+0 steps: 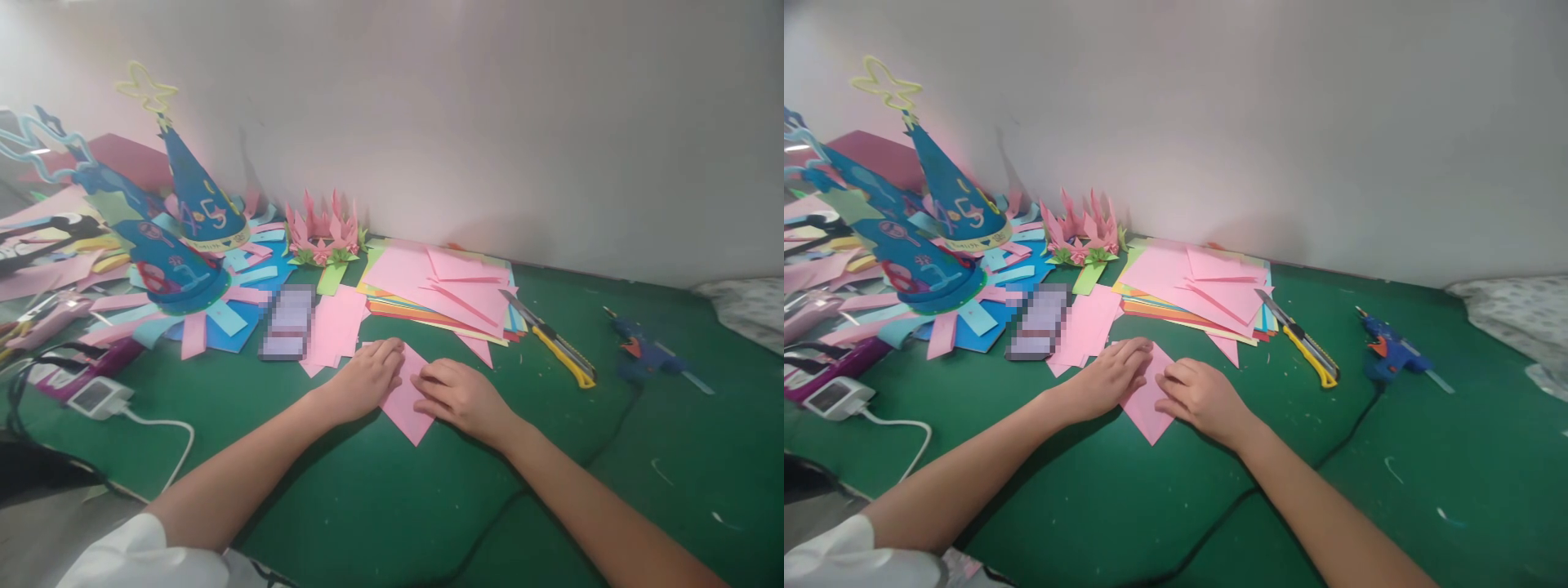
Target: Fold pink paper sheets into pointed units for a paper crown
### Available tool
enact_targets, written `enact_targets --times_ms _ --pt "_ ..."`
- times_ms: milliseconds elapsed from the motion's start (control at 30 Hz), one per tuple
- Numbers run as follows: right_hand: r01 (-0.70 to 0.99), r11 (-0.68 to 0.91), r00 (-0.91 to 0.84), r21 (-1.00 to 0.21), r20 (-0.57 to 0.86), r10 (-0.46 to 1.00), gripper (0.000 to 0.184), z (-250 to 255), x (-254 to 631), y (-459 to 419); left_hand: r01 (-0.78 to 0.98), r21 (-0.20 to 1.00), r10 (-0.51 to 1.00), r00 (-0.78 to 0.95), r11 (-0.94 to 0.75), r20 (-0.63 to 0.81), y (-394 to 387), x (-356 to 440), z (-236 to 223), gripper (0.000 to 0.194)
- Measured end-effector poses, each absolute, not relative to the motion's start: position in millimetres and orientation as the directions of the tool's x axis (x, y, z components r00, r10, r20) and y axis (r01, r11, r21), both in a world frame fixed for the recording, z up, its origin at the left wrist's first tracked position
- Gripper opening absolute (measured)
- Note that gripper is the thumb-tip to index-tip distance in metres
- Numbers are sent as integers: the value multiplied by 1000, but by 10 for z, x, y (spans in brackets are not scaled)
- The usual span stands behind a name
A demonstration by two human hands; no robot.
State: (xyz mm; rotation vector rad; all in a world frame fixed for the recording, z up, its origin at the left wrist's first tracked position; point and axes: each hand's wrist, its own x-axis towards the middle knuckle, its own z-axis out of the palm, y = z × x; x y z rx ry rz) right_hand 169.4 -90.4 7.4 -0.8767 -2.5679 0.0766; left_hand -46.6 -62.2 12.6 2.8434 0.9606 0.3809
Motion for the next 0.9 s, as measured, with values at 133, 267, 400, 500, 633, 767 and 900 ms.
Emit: enact_targets --times_ms 133,267,400,500,633,767,900 --pt "557 813 -715 -169 401 573 29 75 1699 -891 570 196 602 774 -798 196 -616 -463 140 24" --pt "537 833 -719 -133 444 535 30 35 1716 -887 559 187 589 780 -807 211 -611 -465 135 23" --pt "533 837 -716 -121 464 522 29 11 1715 -890 558 170 583 782 -812 221 -608 -470 134 24" --pt "527 843 -716 -108 478 509 29 10 1709 -887 563 167 587 783 -809 204 -607 -472 131 26" --pt "520 847 -716 -112 484 503 29 0 1711 -880 570 169 594 781 -804 193 -610 -469 137 28" --pt "520 846 -714 -120 481 508 28 -14 1721 -881 571 171 595 788 -803 160 -614 -465 171 30" --pt "522 845 -714 -118 481 509 28 -18 1726 -883 583 171 605 785 -794 133 -612 -460 191 31"
